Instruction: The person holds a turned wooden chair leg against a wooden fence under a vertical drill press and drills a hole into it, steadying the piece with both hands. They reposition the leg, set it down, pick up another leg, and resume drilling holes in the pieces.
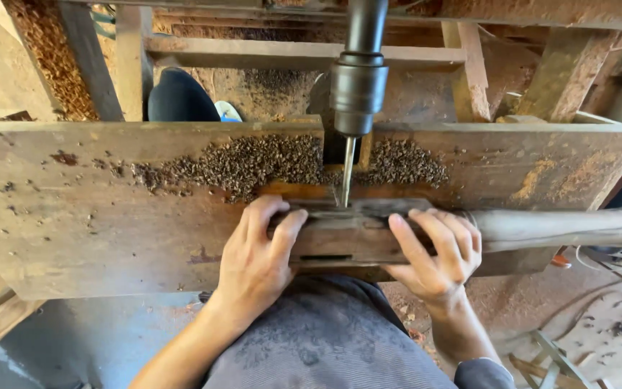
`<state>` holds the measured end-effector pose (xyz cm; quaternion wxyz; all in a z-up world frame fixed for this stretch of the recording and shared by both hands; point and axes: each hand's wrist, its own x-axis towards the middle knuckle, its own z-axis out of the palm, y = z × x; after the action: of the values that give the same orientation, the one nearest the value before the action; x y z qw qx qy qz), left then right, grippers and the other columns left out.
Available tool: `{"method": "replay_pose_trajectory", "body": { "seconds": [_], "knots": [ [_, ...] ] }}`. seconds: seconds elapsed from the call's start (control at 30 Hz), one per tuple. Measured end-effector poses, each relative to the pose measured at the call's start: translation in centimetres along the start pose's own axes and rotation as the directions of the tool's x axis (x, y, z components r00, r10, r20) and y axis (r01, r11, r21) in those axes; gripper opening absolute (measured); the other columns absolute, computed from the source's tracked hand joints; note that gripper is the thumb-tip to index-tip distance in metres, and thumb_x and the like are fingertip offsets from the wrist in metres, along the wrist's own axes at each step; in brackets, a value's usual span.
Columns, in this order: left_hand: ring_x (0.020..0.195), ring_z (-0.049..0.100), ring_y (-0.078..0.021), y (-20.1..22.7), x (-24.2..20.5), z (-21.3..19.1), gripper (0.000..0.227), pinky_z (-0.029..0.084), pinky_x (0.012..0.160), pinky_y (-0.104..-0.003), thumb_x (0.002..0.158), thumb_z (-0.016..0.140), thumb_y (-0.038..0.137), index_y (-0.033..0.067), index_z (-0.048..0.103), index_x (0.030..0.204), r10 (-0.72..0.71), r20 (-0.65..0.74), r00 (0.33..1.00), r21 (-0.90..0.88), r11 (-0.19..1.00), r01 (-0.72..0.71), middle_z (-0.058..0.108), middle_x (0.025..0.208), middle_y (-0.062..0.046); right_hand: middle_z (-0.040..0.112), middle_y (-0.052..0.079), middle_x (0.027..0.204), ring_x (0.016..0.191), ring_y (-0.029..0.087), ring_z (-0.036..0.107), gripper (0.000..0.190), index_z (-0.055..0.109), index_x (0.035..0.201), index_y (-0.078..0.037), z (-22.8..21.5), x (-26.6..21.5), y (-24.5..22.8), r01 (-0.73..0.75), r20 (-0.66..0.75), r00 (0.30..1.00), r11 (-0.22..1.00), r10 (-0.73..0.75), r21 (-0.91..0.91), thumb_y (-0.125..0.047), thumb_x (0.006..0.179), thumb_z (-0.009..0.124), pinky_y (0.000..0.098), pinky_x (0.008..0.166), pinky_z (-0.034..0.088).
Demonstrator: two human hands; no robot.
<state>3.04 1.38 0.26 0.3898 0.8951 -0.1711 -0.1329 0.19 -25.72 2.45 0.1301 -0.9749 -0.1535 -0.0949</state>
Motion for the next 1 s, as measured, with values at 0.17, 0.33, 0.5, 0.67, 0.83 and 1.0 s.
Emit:
{"method": "replay_pose_trajectory", "body": {
  "seconds": [0.17,0.33,0.5,0.67,0.83,1.0],
  "knots": [
    [0.123,0.055,-0.0398,0.1,-0.5,-0.2,0.072,0.050,0.103,-0.046,0.062,0.073,-0.004,0.0088,0.054,0.130,-0.024,0.025,0.999,-0.042,0.999,0.026,0.051,0.128,-0.017,0.069,0.006,0.109,0.103,0.028,0.064,0.044,0.080,0.110,-0.016,0.3,-0.7,-0.4,0.015,0.030,0.999,1.000,-0.015,0.005,-0.048,0.078,0.083,0.0451,0.093,0.051],
    [0.124,0.054,-0.0401,-0.1,0.4,-0.5,0.073,0.050,0.103,-0.046,0.061,0.074,-0.003,0.0089,0.054,0.130,-0.014,0.012,1.000,-0.048,0.999,0.014,0.051,0.128,-0.018,0.069,0.006,0.109,0.102,0.028,0.065,0.043,0.080,0.110,-0.016,0.3,0.3,-0.1,0.016,0.005,1.000,1.000,-0.016,-0.017,-0.046,0.078,0.083,0.0453,0.093,0.051],
    [0.124,0.055,-0.0386,0.0,1.3,-0.3,0.071,0.051,0.102,-0.044,0.064,0.074,-0.005,0.0097,0.055,0.131,-0.016,0.011,1.000,-0.046,0.999,0.017,0.051,0.128,-0.016,0.069,0.007,0.109,0.103,0.029,0.064,0.047,0.080,0.111,-0.014,0.4,0.6,0.4,0.008,0.010,1.000,1.000,-0.008,-0.015,-0.047,0.077,0.085,0.0458,0.093,0.051],
    [0.122,0.055,-0.0389,0.0,2.5,-0.7,0.071,0.050,0.101,-0.044,0.064,0.074,-0.005,0.0091,0.055,0.131,-0.004,0.022,1.000,-0.050,0.999,0.005,0.050,0.127,-0.016,0.069,0.006,0.111,0.103,0.029,0.065,0.045,0.079,0.112,-0.015,0.3,1.3,0.5,-0.025,0.004,1.000,0.999,0.025,-0.028,-0.041,0.077,0.088,0.0452,0.095,0.051],
    [0.120,0.055,-0.0393,0.0,2.6,-1.0,0.072,0.051,0.100,-0.044,0.062,0.072,-0.005,0.0086,0.055,0.131,0.001,0.028,1.000,-0.039,0.999,0.000,0.050,0.125,-0.017,0.068,0.006,0.110,0.102,0.029,0.065,0.048,0.079,0.112,-0.015,0.6,1.6,0.5,-0.020,-0.006,1.000,0.999,0.020,-0.026,-0.043,0.074,0.088,0.0455,0.094,0.050],
    [0.121,0.056,-0.0371,0.1,1.5,-0.8,0.069,0.053,0.096,-0.041,0.066,0.070,-0.008,0.0101,0.055,0.131,-0.007,0.030,1.000,-0.010,1.000,0.008,0.051,0.127,-0.015,0.068,0.008,0.112,0.102,0.029,0.065,0.049,0.079,0.113,-0.013,0.7,0.1,-0.2,-0.016,-0.046,0.999,1.000,0.015,-0.021,-0.043,0.076,0.089,0.0451,0.093,0.049]
  ]
}}
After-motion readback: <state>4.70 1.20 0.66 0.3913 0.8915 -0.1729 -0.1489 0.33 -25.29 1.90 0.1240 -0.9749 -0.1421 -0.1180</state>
